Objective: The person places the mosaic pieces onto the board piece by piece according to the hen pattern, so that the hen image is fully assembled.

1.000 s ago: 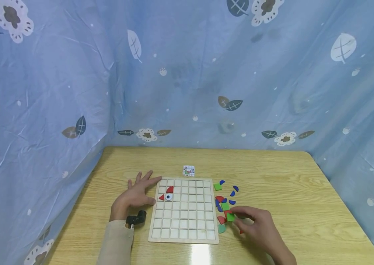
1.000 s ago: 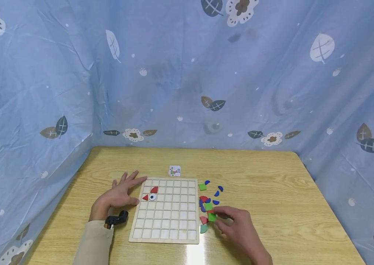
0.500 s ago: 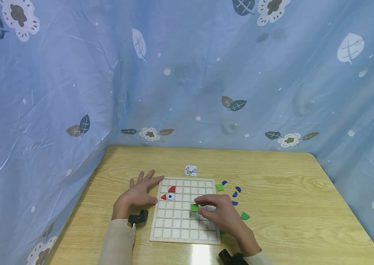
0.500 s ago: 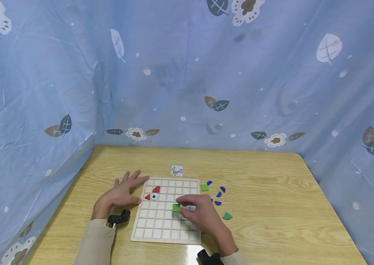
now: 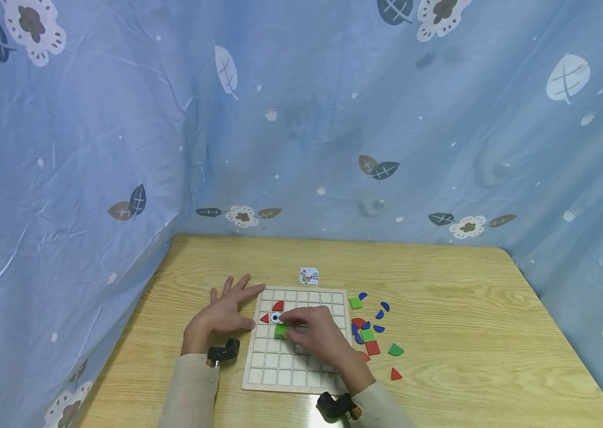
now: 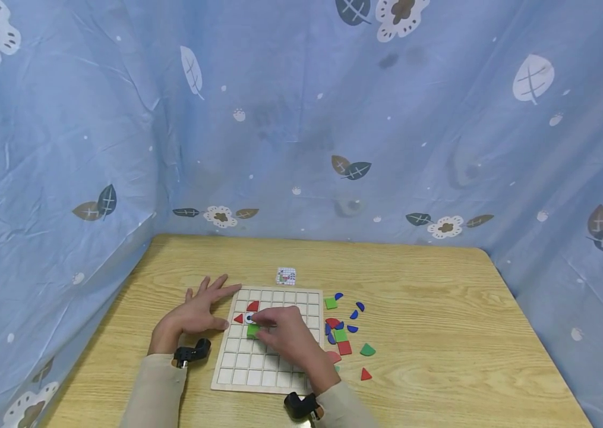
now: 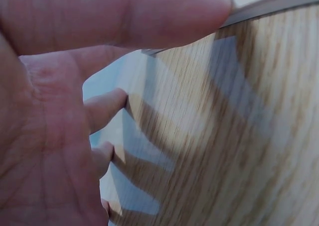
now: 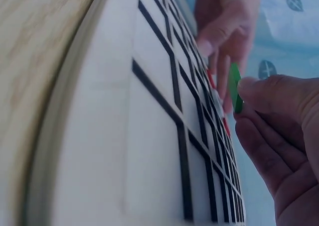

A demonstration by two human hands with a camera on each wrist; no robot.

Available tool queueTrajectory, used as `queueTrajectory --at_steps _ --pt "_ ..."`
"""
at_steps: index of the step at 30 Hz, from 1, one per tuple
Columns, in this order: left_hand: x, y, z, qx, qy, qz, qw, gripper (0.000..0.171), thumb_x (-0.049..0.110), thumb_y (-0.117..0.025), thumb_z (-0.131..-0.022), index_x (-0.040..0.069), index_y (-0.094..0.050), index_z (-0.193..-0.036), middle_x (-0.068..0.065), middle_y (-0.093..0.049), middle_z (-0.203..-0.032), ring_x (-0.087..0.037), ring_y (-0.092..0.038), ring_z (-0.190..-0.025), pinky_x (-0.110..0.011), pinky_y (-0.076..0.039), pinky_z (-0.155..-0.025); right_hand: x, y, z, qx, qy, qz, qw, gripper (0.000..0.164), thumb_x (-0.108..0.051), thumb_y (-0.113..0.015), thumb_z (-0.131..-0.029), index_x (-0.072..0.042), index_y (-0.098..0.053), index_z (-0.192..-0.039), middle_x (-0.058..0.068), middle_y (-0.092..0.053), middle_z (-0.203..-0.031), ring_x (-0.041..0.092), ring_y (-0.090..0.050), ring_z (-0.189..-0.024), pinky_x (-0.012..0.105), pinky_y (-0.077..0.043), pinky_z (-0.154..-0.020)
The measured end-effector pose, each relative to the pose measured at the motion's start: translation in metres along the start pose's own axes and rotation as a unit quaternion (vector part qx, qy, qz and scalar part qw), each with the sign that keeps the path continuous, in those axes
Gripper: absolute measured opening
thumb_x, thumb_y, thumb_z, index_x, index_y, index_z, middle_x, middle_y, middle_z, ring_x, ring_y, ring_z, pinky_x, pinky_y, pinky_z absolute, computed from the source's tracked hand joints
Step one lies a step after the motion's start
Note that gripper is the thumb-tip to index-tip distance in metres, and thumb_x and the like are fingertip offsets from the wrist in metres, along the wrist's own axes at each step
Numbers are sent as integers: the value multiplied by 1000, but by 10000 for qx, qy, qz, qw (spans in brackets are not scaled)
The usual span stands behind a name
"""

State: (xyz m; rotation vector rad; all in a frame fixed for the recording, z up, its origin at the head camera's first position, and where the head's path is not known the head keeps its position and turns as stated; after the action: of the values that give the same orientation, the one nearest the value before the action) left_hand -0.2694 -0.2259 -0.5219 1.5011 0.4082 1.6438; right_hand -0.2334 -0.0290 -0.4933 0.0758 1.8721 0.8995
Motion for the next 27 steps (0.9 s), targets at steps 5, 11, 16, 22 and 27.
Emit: queueTrajectory --at_steps 5,11,16,22,27 --pt "-1 0 1 -6 0 25 10000 90 9 -86 -86 24 -50 -167 -20 -13 -184 -55 11 -167 -83 15 -124 -3 -10 -7 -23 78 297 9995 25 -5 -85 -94 -8 -84 -119 4 -85 -117 10 -80 -106 29 -65 -94" --pt "-1 -1 1 -13 -54 25 10000 90 9 -85 -86 25 -49 -167 -19 -12 -184 -55 12 -167 -84 15 -123 -6 -17 -8 59 180 1002 9948 27 -8 -87 -93 -11 -85 -119 0 -85 -115 7 -78 -105 28 -65 -93" --pt "-1 0 1 -13 -38 51 10000 90 9 -86 -86 25 -49 -167 -19 -12 -184 -54 12 -167 -83 15 -124 -10 -16 -6 226 174 1198 9924 27 -9 -88 -92 -11 -85 -119 0 -85 -115 10 -79 -108 31 -65 -95" --pt "-3 0 0 4 -10 -2 10000 90 9 -86 -87 26 -49 -167 -19 -12 -184 -53 12 -168 -83 15 -124 -12 -18 -7 257 262 1023 9941 23 -4 -86 -93 -11 -85 -115 0 -85 -112 7 -78 -105 28 -65 -92" --pt "-4 -1 1 8 -15 7 10000 90 9 -86 -86 26 -49 -167 -18 -13 -184 -54 11 -168 -84 15 -124 -11 -23 -8 179 230 1036 9942 20 -3 -83 -94 -11 -85 -113 -1 -84 -109 4 -76 -101 26 -64 -89"
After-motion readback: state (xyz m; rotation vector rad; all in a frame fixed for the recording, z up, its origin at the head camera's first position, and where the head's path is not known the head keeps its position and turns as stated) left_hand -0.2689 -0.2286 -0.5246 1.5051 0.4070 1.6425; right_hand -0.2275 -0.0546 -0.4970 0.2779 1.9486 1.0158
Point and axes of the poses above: each hand's wrist, its own z-axis away from the middle knuckle, its own y-axis out of the back of the hand, x = y × z, the point moved 9 cm from there along -z, towards the middle knuckle
